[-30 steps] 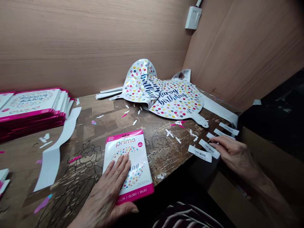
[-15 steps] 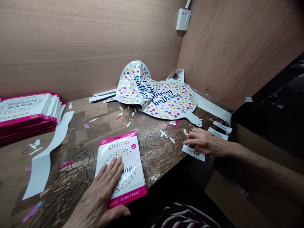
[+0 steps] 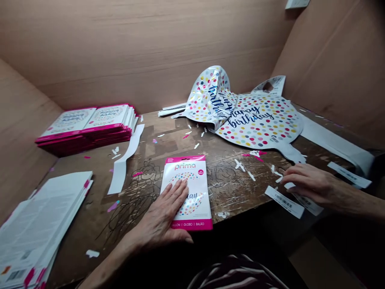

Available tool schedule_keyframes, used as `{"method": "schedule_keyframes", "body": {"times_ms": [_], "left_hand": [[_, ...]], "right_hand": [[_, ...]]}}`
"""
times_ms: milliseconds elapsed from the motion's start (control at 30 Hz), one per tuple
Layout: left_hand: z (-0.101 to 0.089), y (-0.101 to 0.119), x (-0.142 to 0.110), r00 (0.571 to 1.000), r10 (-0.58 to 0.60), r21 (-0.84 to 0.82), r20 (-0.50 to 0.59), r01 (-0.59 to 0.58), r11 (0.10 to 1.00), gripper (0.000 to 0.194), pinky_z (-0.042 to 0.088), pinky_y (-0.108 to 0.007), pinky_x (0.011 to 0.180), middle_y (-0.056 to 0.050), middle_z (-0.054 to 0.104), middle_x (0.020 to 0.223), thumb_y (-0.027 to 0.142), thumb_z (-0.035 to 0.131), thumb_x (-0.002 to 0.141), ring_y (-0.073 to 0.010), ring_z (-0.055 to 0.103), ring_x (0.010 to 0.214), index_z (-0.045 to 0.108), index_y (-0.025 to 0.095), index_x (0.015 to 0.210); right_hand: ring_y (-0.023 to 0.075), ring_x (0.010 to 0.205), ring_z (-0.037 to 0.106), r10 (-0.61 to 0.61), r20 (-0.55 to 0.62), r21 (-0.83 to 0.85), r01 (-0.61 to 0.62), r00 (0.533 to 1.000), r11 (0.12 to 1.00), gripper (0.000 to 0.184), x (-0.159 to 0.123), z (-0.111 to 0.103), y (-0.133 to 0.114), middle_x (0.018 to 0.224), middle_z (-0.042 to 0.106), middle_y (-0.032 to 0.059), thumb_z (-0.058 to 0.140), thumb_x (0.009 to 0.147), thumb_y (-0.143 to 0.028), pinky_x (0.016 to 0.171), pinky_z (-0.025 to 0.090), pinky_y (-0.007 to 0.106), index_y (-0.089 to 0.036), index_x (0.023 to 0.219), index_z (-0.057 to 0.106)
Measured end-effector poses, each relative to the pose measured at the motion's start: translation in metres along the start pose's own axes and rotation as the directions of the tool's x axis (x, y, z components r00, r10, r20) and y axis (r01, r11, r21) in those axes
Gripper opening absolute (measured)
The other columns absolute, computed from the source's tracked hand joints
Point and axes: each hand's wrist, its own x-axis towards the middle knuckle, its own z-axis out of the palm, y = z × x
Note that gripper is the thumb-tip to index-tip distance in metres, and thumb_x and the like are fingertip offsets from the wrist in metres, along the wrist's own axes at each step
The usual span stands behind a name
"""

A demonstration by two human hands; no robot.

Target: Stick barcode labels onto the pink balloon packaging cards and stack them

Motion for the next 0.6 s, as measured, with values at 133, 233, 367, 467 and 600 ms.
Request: {"method": "schedule_keyframes", "body": {"times_ms": [133, 233, 367, 467, 600], "left_hand": [[0.009, -0.008, 0.0, 0.999, 0.023, 0.019, -0.04, -0.022, 1.0, 0.109, 0.022, -0.05, 0.106, -0.019, 0.015, 0.147, 0.077, 0.042, 0.064, -0.0334, 0.015, 0.134, -0.001, 0.015, 0.143], [0.014, -0.014, 0.001, 0.997, 0.046, 0.018, -0.061, -0.045, 0.999, 0.109, 0.021, -0.049, 0.107, -0.018, 0.017, 0.147, 0.078, 0.042, 0.063, -0.0336, 0.016, 0.134, 0.0, 0.016, 0.143], [0.016, -0.017, 0.003, 0.995, 0.042, 0.014, -0.09, -0.041, 0.999, 0.107, 0.022, -0.049, 0.107, -0.015, 0.019, 0.147, 0.079, 0.041, 0.063, -0.0334, 0.021, 0.133, 0.001, 0.019, 0.143], [0.017, -0.017, 0.002, 0.993, 0.039, 0.017, -0.109, -0.038, 0.999, 0.109, 0.022, -0.048, 0.107, -0.015, 0.02, 0.146, 0.079, 0.044, 0.061, -0.0334, 0.023, 0.132, 0.003, 0.019, 0.143], [0.017, -0.018, 0.002, 0.991, 0.052, 0.036, -0.121, -0.048, 0.998, 0.11, 0.022, -0.047, 0.107, -0.016, 0.02, 0.146, 0.079, 0.045, 0.06, -0.0342, 0.024, 0.131, 0.007, 0.018, 0.143]], "right_hand": [[0.0202, 0.086, 0.053, 0.007, 0.089, -0.016, -0.006, 0.996, 1.0, 0.02, 0.0, -0.005, -0.007, 0.09, 0.059, 0.0069, 0.044, 0.088, -0.026, 0.076, 0.043, 0.036, -0.021, 0.092, 0.063], [0.0203, 0.088, 0.049, -0.004, 0.198, -0.045, 0.013, 0.98, 0.999, 0.018, 0.012, -0.009, -0.016, 0.093, 0.057, 0.007, 0.048, 0.085, -0.02, 0.078, 0.04, 0.036, -0.02, 0.096, 0.062], [0.0201, 0.089, 0.046, -0.021, 0.317, -0.069, 0.046, 0.948, 0.997, 0.024, 0.029, -0.008, -0.024, 0.094, 0.055, 0.005, 0.06, 0.077, -0.017, 0.082, 0.037, 0.036, -0.021, 0.101, 0.059], [0.0184, 0.086, 0.044, -0.058, 0.355, -0.049, 0.081, 0.933, 0.996, 0.023, 0.036, -0.004, -0.024, 0.092, 0.052, 0.0032, 0.062, 0.075, -0.018, 0.082, 0.035, 0.035, -0.023, 0.097, 0.06], [0.018, 0.084, 0.042, -0.092, 0.381, -0.003, 0.101, 0.92, 0.995, 0.02, 0.041, 0.0, -0.017, 0.09, 0.051, 0.0023, 0.065, 0.074, -0.02, 0.076, 0.034, 0.031, -0.022, 0.092, 0.059]]}}
